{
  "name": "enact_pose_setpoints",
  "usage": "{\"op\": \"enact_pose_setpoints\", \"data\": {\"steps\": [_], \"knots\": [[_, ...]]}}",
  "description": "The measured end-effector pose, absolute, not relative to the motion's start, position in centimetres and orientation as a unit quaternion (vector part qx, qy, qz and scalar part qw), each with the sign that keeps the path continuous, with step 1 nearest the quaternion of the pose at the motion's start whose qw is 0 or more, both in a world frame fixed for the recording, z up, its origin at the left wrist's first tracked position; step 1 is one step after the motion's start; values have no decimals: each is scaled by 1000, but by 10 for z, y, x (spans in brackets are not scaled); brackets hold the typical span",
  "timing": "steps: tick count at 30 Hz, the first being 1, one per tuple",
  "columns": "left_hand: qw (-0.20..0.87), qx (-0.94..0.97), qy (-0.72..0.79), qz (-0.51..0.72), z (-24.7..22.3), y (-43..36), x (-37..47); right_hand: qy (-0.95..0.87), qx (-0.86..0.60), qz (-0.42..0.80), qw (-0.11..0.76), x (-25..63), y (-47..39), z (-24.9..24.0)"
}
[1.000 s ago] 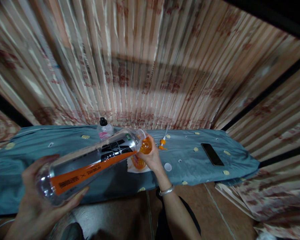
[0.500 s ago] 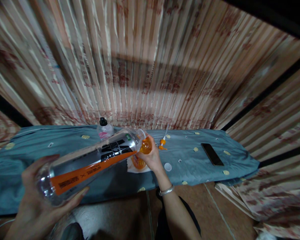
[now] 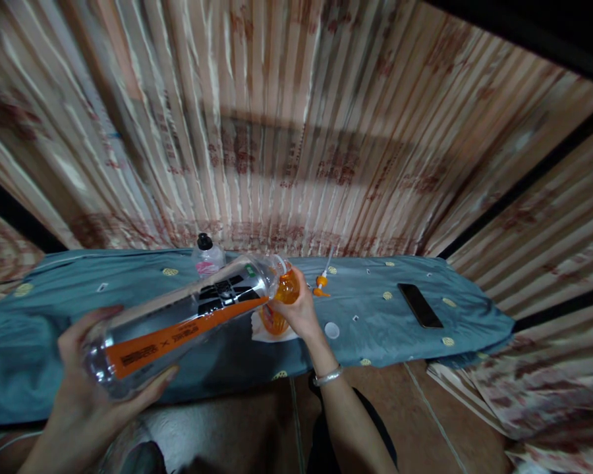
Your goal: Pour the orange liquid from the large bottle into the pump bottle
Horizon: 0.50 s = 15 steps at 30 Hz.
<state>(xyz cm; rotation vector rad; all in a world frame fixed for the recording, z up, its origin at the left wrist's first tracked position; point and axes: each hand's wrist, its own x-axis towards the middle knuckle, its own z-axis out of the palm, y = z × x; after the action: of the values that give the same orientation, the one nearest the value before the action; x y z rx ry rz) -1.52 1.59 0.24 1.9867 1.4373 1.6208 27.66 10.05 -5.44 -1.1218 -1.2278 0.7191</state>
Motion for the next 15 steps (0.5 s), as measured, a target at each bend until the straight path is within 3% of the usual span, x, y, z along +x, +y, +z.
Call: {"op": "enact_pose_setpoints", "data": {"steps": [11,15], "knots": [[234,631,510,536,-13,13,-13,-511,-488,336,623,278,101,-55],[239,629,514,532,-19,15,-14,-509,-492,336,622,278,102,-57]]}}
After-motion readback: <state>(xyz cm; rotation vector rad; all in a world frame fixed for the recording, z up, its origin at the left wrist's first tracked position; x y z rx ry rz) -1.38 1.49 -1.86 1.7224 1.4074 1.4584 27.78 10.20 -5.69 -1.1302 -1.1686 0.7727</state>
